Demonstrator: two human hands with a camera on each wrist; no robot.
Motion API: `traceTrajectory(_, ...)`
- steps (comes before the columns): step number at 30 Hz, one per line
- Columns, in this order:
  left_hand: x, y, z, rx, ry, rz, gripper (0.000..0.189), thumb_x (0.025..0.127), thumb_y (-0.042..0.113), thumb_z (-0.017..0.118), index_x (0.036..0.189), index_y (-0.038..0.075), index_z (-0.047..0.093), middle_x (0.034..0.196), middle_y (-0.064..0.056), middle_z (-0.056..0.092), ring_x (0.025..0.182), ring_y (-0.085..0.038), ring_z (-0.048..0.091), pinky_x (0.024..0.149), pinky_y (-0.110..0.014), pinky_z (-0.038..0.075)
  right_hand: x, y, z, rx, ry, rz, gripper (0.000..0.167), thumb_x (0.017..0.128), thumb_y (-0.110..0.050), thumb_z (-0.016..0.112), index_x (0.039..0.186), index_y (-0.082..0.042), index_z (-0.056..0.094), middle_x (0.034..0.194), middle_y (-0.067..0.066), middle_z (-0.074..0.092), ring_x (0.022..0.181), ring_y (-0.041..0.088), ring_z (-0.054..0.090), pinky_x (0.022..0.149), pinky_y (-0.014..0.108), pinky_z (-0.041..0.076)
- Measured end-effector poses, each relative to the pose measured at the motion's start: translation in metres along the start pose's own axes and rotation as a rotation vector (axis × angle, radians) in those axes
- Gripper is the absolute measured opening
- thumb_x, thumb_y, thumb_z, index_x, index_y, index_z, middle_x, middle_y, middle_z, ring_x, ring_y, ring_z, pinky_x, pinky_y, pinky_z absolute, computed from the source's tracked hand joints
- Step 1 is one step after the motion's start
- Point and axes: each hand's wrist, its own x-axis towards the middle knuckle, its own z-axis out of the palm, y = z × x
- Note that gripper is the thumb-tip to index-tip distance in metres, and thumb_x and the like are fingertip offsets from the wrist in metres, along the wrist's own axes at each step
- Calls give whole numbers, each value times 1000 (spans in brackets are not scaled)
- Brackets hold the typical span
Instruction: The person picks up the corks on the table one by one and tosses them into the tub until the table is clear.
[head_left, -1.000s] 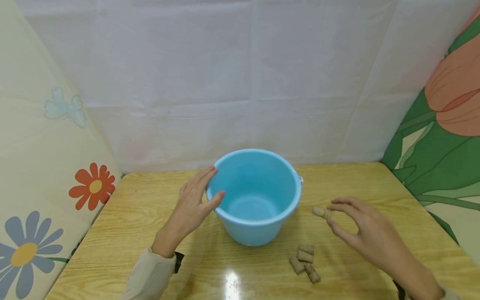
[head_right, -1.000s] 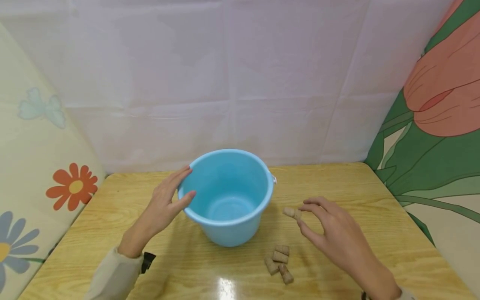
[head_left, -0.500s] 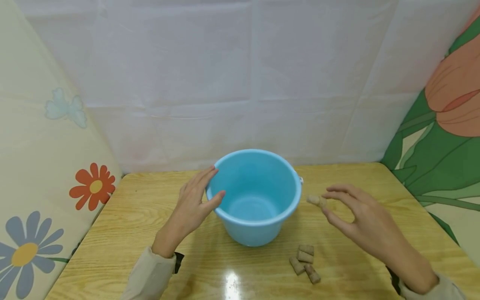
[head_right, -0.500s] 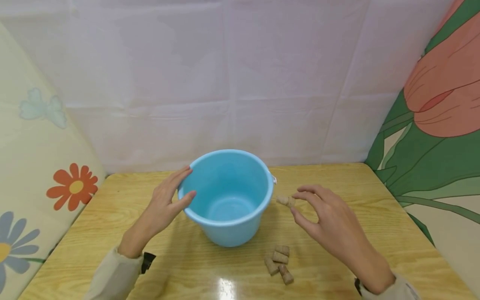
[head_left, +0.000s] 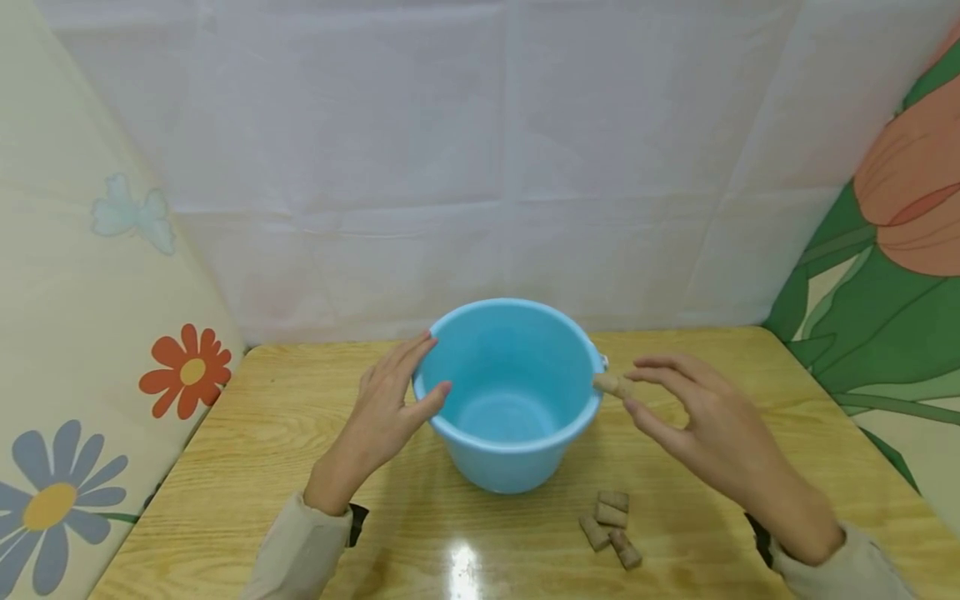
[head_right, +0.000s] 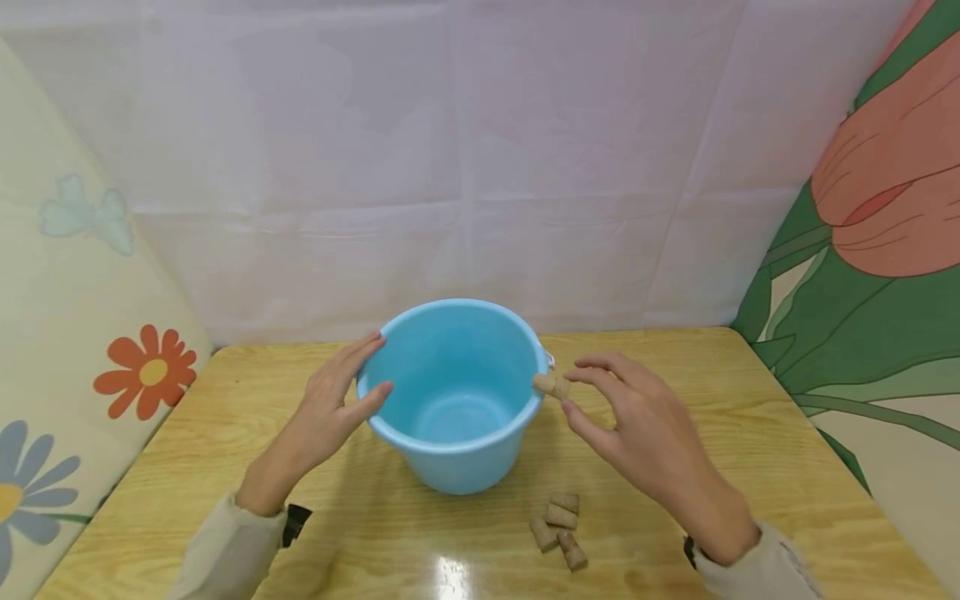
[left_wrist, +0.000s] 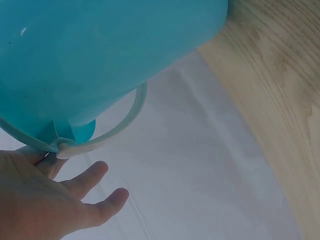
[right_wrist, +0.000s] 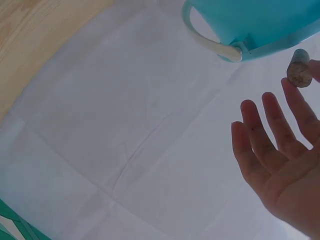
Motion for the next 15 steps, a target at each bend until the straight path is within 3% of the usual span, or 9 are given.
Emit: traceTrajectory(15, 0, 0, 0, 8, 3, 6, 66, 96, 43, 58, 153, 17, 40, 160, -2, 36, 149, -31, 30, 112, -64, 20, 14, -10, 17, 57, -6, -67, 33, 78, -14, 82, 109, -8, 74, 116, 6, 68, 104, 28, 67, 77, 48, 57)
